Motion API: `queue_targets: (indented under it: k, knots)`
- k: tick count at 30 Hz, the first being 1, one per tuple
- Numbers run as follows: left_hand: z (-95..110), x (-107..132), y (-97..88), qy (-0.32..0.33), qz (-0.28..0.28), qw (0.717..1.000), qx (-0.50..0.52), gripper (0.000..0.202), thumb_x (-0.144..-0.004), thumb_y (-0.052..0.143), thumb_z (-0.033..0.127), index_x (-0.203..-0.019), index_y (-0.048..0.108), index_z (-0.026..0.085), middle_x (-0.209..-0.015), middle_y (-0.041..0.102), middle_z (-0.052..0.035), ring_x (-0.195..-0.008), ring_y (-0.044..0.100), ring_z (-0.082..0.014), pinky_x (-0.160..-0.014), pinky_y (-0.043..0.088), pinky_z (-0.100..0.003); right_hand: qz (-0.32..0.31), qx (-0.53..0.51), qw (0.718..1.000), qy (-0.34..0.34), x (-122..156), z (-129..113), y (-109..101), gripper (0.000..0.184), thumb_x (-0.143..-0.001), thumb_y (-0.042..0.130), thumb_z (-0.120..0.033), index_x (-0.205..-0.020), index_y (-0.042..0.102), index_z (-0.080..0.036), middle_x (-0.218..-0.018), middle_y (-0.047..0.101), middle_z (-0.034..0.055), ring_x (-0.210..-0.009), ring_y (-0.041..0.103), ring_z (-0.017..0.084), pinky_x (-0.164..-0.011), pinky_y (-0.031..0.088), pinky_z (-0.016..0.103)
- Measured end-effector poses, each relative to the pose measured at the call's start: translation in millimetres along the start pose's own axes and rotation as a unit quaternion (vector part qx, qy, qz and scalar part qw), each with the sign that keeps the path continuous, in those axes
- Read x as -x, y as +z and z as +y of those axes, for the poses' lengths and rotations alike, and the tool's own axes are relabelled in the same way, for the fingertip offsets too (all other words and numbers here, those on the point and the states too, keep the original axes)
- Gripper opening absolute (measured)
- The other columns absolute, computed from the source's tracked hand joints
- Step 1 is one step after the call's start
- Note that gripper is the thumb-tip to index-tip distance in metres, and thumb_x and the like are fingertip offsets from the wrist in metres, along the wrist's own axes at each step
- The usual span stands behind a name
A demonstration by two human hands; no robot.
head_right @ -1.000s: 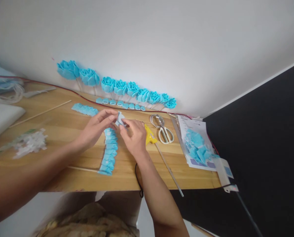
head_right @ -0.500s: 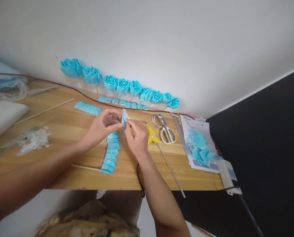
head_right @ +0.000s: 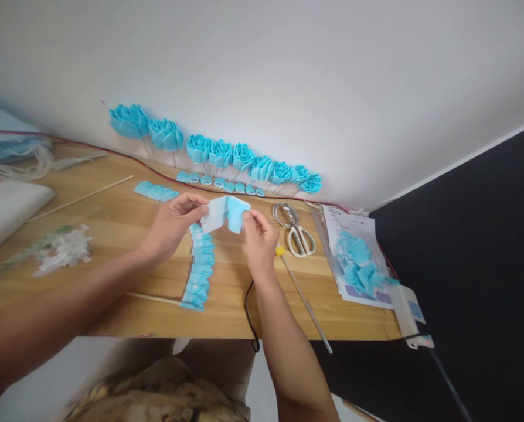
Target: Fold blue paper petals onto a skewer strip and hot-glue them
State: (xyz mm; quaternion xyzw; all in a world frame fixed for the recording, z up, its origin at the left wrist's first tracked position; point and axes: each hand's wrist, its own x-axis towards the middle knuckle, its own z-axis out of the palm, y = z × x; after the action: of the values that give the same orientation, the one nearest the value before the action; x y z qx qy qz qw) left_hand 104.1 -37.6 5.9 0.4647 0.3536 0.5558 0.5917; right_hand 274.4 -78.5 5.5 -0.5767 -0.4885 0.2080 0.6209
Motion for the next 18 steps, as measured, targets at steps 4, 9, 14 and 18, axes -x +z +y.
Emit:
queue_targets:
  k: [4,9,14,18]
  knots:
    - [0.1,-0.8,-0.3,0.012,0.011,1.0,-0.013,0.021,-0.069,0.076,0.028,-0.086,0.068,0.016,-0.077,0.068,0.0002,-0.064,0.058,-0.012,-0.054,0.045,-0.022,0.081,-0.005,0.997,-0.012,-8.7,2.9,-6.2,0.024,-0.082,0.067,-0.041,-0.089,0.074,-0.018,-0.07,0.066,-0.0011,-0.063,0.061,0.014,-0.062,0.05,0.027]
    - [-3.0,0.8,2.5,0.037,-0.006,0.999,-0.032,0.02,-0.072,0.073,0.025,-0.089,0.068,0.016,-0.084,0.071,-0.0014,-0.073,0.064,-0.0134,-0.063,0.049,-0.023,0.027,0.164,0.962,-0.215,1.2,-2.9,-1.5,0.016,-0.09,0.06,-0.026,-0.088,0.074,-0.02,-0.077,0.074,0.0034,-0.069,0.066,0.016,-0.069,0.054,0.03]
    - [-4.5,3.7,3.9,0.033,-0.028,0.999,-0.029,0.023,-0.074,0.073,0.025,-0.094,0.068,0.016,-0.087,0.073,-0.0025,-0.075,0.065,-0.0133,-0.068,0.05,-0.024,-0.052,0.223,0.921,-0.316,10.8,-1.2,6.0,0.019,-0.095,0.056,-0.019,-0.093,0.075,-0.02,-0.082,0.077,0.0061,-0.074,0.069,0.018,-0.073,0.055,0.031]
    - [-2.8,5.8,3.0,0.038,-0.062,0.997,-0.039,0.026,-0.079,0.072,0.031,-0.101,0.068,0.016,-0.093,0.074,-0.0049,-0.085,0.068,-0.0167,-0.074,0.053,-0.026,-0.08,0.225,0.92,-0.311,13.4,-0.9,7.6,0.021,-0.096,0.055,-0.019,-0.098,0.075,-0.021,-0.084,0.076,0.0072,-0.078,0.07,0.019,-0.075,0.055,0.033]
